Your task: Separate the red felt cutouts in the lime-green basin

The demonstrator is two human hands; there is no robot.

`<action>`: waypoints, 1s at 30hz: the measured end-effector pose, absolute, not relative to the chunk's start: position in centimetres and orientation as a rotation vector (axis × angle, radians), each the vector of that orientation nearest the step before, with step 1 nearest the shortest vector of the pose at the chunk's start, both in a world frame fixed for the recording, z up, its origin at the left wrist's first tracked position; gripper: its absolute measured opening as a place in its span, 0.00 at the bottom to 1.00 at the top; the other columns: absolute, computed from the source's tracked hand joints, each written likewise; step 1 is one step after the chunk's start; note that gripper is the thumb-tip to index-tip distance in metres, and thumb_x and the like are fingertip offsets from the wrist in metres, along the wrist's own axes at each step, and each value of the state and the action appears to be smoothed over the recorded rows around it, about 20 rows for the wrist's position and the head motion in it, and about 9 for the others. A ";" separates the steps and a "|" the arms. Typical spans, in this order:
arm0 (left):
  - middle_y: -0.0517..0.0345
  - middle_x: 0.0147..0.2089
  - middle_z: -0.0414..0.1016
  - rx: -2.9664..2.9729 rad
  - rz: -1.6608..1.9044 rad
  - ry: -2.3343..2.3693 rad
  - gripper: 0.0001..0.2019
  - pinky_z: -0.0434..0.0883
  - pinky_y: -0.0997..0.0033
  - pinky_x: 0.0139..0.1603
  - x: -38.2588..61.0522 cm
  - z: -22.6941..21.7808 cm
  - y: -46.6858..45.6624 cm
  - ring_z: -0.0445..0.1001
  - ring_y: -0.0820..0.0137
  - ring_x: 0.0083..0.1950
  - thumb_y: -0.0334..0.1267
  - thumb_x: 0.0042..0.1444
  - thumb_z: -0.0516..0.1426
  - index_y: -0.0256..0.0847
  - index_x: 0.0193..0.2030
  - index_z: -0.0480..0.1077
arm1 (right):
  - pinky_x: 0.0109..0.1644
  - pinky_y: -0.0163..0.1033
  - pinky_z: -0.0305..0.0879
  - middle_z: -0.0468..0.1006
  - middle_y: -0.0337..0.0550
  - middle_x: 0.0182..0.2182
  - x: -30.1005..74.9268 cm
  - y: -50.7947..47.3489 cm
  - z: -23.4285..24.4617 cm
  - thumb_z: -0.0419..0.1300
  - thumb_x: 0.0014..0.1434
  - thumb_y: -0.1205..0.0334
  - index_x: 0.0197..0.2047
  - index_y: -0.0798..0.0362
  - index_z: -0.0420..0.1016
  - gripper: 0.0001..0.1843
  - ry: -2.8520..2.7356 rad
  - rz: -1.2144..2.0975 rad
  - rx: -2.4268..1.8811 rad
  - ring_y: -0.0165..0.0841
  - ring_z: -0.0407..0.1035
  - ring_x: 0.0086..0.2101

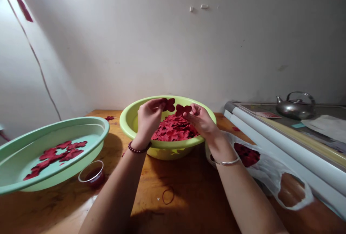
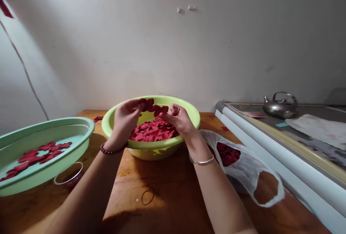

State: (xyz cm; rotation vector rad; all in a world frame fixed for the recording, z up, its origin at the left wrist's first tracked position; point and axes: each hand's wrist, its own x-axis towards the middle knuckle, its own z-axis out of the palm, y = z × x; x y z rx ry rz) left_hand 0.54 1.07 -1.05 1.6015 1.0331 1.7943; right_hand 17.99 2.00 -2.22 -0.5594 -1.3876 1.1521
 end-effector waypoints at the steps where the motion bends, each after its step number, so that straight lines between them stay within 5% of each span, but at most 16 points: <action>1: 0.48 0.39 0.82 1.578 1.791 1.048 0.12 0.76 0.70 0.34 0.4 -1.0 1.1 0.80 0.66 0.37 0.41 0.53 0.61 0.37 0.41 0.77 | 0.27 0.31 0.61 0.58 0.26 0.19 18.0 2.1 -2.3 0.77 0.35 0.57 0.24 0.50 0.60 0.27 -1.376 1.157 -0.566 0.22 0.57 0.21; 8: 0.55 0.33 0.79 1.340 1.765 0.967 0.03 0.73 0.73 0.30 0.8 -0.4 0.8 0.75 0.72 0.30 0.35 0.51 0.54 0.40 0.33 0.68 | 0.35 0.34 0.72 0.78 0.39 0.28 17.3 2.2 -2.1 0.74 0.37 0.46 0.30 0.52 0.77 0.22 -1.330 1.246 -0.674 0.29 0.72 0.31; 14: 0.59 0.33 0.76 1.334 1.634 0.986 0.06 0.69 0.73 0.28 0.9 -0.5 1.0 0.73 0.72 0.29 0.29 0.48 0.51 0.43 0.33 0.60 | 0.37 0.36 0.74 0.81 0.41 0.29 17.5 2.3 -2.2 0.74 0.40 0.51 0.32 0.51 0.80 0.18 -1.333 1.277 -0.687 0.31 0.74 0.32; 19: 0.63 0.28 0.69 1.610 1.516 1.015 0.12 0.64 0.75 0.28 0.8 -0.9 1.2 0.65 0.74 0.27 0.26 0.46 0.48 0.43 0.37 0.65 | 0.35 0.35 0.71 0.81 0.41 0.27 17.3 2.2 -2.3 0.75 0.38 0.49 0.30 0.51 0.81 0.18 -1.408 1.218 -0.641 0.28 0.73 0.27; 26: 0.61 0.27 0.66 1.892 1.416 0.884 0.10 0.65 0.73 0.32 0.6 -0.8 0.7 0.65 0.71 0.30 0.42 0.60 0.50 0.42 0.31 0.67 | 0.33 0.35 0.68 0.78 0.39 0.24 17.0 1.6 -2.2 0.74 0.38 0.47 0.29 0.52 0.80 0.19 -1.490 1.175 -0.689 0.27 0.68 0.25; 30: 0.61 0.27 0.67 1.974 1.336 0.894 0.14 0.63 0.73 0.30 0.9 -0.9 0.7 0.65 0.73 0.29 0.49 0.56 0.58 0.40 0.30 0.67 | 0.26 0.31 0.59 0.71 0.35 0.19 17.0 1.4 -2.1 0.73 0.41 0.46 0.24 0.55 0.77 0.20 -1.510 1.140 -0.695 0.23 0.61 0.21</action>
